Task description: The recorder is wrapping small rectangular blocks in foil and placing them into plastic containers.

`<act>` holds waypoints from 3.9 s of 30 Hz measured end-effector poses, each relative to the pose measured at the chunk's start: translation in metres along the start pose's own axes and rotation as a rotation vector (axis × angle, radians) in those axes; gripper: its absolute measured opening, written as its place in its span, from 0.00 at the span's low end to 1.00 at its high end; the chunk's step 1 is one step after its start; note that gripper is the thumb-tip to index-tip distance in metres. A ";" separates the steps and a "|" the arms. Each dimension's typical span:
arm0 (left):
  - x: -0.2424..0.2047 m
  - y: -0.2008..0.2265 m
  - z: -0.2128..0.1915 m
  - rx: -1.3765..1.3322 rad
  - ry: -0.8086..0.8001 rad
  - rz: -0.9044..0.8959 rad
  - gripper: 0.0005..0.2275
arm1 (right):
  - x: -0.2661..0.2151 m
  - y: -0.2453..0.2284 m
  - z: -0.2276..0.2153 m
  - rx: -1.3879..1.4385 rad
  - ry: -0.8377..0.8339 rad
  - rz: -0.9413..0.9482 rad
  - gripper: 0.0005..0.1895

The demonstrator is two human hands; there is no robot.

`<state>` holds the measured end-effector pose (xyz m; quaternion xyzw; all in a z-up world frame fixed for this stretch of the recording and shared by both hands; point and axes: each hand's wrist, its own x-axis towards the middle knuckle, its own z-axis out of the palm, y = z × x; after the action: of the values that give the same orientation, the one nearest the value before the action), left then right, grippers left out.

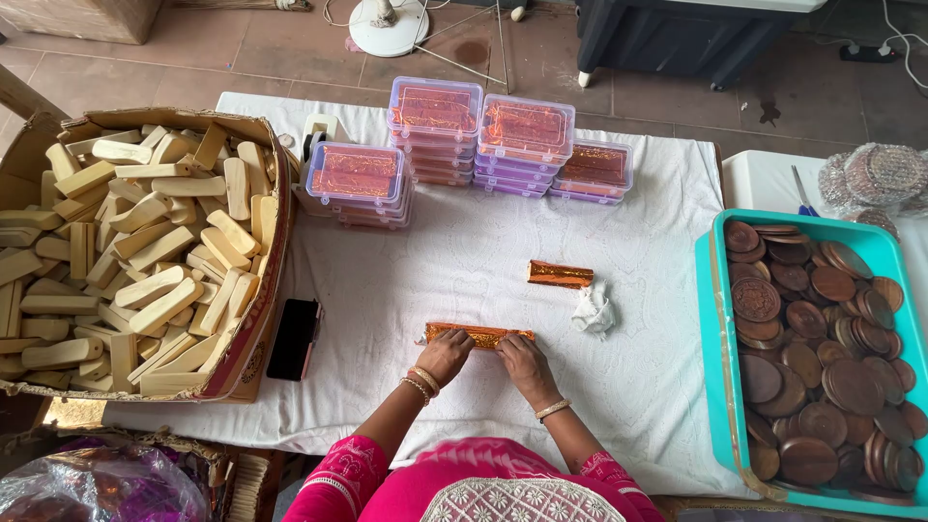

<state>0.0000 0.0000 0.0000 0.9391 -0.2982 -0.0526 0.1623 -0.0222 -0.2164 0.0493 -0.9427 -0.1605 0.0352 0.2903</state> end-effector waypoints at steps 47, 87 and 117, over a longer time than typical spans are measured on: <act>0.011 -0.001 -0.023 0.016 -0.204 -0.072 0.16 | 0.020 0.003 0.006 -0.108 -0.110 0.109 0.27; 0.005 -0.008 0.035 -0.634 0.265 -0.730 0.23 | 0.000 0.030 0.084 0.583 0.433 0.513 0.20; 0.119 -0.075 0.028 -0.730 0.294 -0.604 0.13 | 0.103 0.077 0.071 0.730 0.616 0.535 0.06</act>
<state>0.1321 -0.0189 -0.0520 0.8629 0.0510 -0.0654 0.4986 0.0857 -0.2047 -0.0498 -0.7553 0.1999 -0.1164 0.6132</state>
